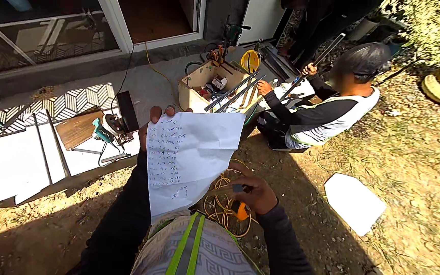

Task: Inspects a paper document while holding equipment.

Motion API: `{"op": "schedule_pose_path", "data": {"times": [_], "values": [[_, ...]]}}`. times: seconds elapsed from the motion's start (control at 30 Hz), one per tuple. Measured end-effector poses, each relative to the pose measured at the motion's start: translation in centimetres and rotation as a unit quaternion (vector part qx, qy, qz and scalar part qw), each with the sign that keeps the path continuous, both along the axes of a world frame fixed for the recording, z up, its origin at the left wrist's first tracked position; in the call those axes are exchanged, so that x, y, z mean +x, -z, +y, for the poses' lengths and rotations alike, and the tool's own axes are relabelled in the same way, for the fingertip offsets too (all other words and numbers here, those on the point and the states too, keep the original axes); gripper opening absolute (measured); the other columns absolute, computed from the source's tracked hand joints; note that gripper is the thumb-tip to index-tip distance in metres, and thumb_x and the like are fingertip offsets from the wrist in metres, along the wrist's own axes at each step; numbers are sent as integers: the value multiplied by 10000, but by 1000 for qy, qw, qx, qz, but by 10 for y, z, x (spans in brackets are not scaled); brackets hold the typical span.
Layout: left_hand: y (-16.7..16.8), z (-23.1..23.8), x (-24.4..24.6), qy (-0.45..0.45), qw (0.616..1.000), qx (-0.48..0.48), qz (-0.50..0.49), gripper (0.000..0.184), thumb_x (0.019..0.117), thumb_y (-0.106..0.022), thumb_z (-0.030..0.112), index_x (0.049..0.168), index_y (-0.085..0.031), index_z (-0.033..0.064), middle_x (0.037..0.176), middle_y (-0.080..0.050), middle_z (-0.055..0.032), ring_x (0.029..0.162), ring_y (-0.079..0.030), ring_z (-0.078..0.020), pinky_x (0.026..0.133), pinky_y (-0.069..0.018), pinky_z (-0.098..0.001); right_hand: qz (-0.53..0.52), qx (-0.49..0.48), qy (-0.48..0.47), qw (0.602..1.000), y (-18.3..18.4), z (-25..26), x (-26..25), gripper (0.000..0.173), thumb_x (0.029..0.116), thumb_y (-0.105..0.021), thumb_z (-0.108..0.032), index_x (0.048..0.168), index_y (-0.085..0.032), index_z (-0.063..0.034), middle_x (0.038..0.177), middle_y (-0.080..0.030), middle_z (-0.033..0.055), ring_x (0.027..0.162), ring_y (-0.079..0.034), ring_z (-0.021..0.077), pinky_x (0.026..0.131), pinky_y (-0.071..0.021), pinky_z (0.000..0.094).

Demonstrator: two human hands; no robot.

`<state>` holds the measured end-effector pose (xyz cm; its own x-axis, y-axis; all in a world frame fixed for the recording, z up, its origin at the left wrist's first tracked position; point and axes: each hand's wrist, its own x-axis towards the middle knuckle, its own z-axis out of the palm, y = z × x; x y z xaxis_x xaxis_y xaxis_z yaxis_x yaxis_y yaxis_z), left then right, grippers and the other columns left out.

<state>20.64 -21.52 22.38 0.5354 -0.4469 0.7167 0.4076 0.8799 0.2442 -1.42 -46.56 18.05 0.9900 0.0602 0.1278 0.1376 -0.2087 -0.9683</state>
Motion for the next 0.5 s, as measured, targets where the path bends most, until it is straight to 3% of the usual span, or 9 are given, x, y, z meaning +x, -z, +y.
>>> {"op": "schedule_pose_path", "data": {"times": [0.13, 0.2, 0.37, 0.43, 0.5], "values": [[-1, -10, -10, 24, 1000, 2, 21, 167, 918, -570, 158, 977, -720, 114, 1140, -711, -103, 1112, -669, -296, 1078, -465, -518, 7, 31, 1, 999, 2, -4, -1, 241, 796, -841, -244, 979, -802, -92, 1491, -549, 122, 1025, -649, -21, 803, -560, 158], [-1, -13, -12, 46, 999, -1, 14, 186, 928, -562, 152, 992, -731, 107, 1162, -711, -103, 1144, -661, -297, 1105, -445, -518, 11, 49, -2, 999, 5, -5, -2, 259, 794, -852, -276, 982, -803, -104, 1487, -558, 107, 1046, -642, -25, 799, -557, 155], [-3, -12, -21, 40, 998, 44, 22, 211, 960, -539, 181, 978, -742, 122, 1147, -719, -94, 1126, -671, -294, 1102, -449, -531, 13, 100, -14, 995, 17, -2, -5, 262, 807, -849, -282, 1003, -800, -116, 1408, -628, 59, 1190, -619, 28, 892, -560, 194], [-1, -10, -20, 28, 998, 62, 9, 225, 972, -527, 199, 983, -745, 144, 1161, -717, -83, 1128, -671, -282, 1095, -458, -518, -6, 114, -20, 993, 23, -1, -4, 243, 824, -841, -263, 1016, -798, -121, 1307, -682, 25, 1185, -622, 48, 925, -560, 222], [0, -10, -20, 16, 997, 72, 0, 231, 974, -522, 194, 977, -749, 150, 1159, -720, -83, 1126, -675, -286, 1087, -468, -520, -12, 117, -18, 993, 23, 1, -4, 207, 829, -827, -229, 1010, -795, -133, 1149, -715, -42, 1075, -637, 14, 879, -561, 204]]}}
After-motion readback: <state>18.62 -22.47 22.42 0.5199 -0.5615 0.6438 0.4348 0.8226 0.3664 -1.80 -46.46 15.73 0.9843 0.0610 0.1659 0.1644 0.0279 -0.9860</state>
